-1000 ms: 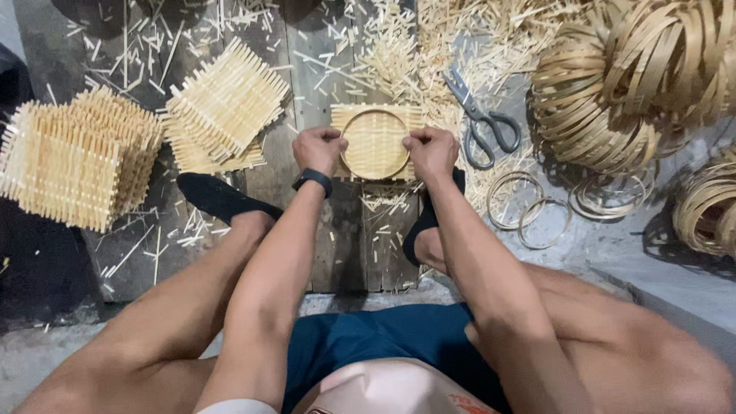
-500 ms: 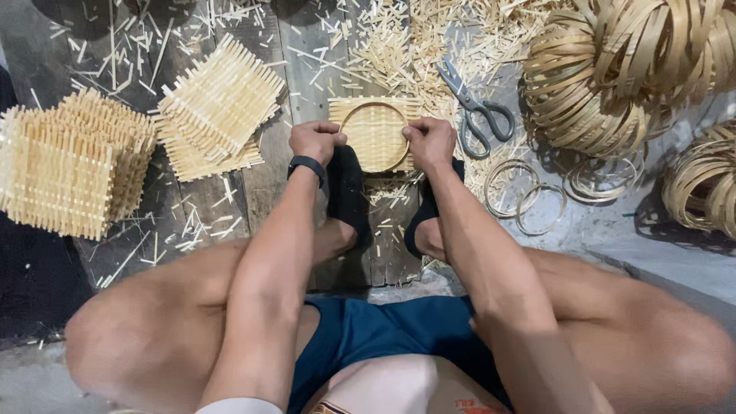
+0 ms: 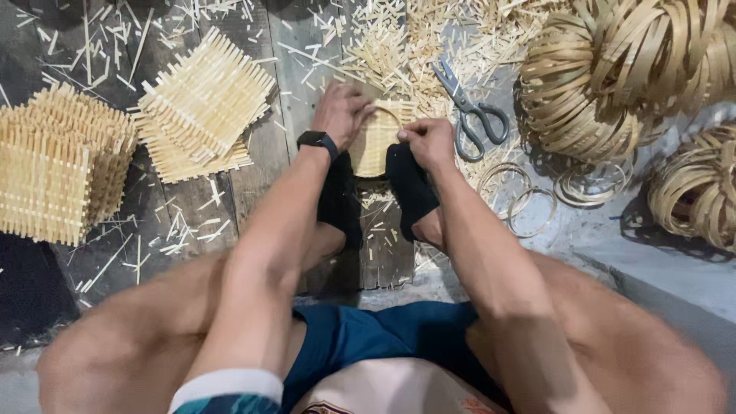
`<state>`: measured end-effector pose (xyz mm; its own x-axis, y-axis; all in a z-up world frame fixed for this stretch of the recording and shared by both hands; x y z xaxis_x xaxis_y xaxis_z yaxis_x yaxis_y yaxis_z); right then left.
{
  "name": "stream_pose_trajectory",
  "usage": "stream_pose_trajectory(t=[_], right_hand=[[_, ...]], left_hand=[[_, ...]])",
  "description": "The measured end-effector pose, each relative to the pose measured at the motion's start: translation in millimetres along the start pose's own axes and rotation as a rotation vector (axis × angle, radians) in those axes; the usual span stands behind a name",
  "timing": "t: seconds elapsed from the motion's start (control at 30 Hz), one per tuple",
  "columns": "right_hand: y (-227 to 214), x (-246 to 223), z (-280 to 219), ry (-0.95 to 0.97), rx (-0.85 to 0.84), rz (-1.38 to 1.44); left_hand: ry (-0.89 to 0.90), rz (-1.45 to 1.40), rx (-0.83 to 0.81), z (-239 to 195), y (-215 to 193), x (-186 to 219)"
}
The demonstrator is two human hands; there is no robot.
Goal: The person sits on the floor and repeatedly assembles small round bamboo trays. They place a woven bamboo mat into a circular frame, press it down, and trim the excess mat with shears. The finished trays are stacked nearby.
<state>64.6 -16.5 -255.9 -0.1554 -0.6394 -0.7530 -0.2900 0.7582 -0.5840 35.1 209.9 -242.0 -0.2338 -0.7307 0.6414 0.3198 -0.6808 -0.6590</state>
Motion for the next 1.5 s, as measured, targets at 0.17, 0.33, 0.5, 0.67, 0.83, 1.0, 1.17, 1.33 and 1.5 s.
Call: stream_pose_trajectory(t=[0.17,0.33,0.5,0.67,0.83,1.0,1.17,1.33,1.5], right_hand=[[-0.4,3.0,-4.0,0.068,-0.054,0.192],[9.2,-35.4,-67.0,-0.247,0.509,-0.033],[88.4,-7.6,-123.7,0.754,-0.050,0.684],[109.5,15.8,-115.2,0.568,0.087,0.658],[93.9,7.7,-115.6,0.503,0.023,0.508],[23.1,-12.5,-71.7,0.046,0.288,0.175],[26.2,-4.1,-4.6,0.291,0.217,0.379],[32.0,26.9,1.9,0.481,0.049,0.573],[23.5,-12.9,28.9,0.076,0.152,0.331]], left_hand=[[-0.337,-0.184,-0.071,-10.5,17.1,-11.8],[-0.452,-0.307,-0.063,-5.0,28.5,-25.2],[-0.555,-0.361,-0.120,-6.1,33.2,-31.6],[-0.680,-0.344,-0.184,-9.3,40.8,-40.4],[-0.722,-0.361,-0.181,-6.5,38.2,-41.2],[-0.807,-0.440,-0.202,-12.3,40.7,-45.3],[-0.848,-0.469,-0.261,-14.9,51.5,-64.2],[-0.916,-0.750,-0.255,-40.3,73.5,-90.7],[-0.917,-0.983,-0.150,-45.3,83.9,-101.0]])
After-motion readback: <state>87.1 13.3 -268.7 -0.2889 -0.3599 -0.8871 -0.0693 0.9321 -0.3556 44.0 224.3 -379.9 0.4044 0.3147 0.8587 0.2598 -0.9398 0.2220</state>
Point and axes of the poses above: each hand's wrist, its own z-axis towards the middle knuckle, its own y-axis out of the palm, x = y × z, the point moved 3 cm from there along z, towards the middle knuckle, and after that the axes turned 3 degrees about x, right-handed, at the moved point
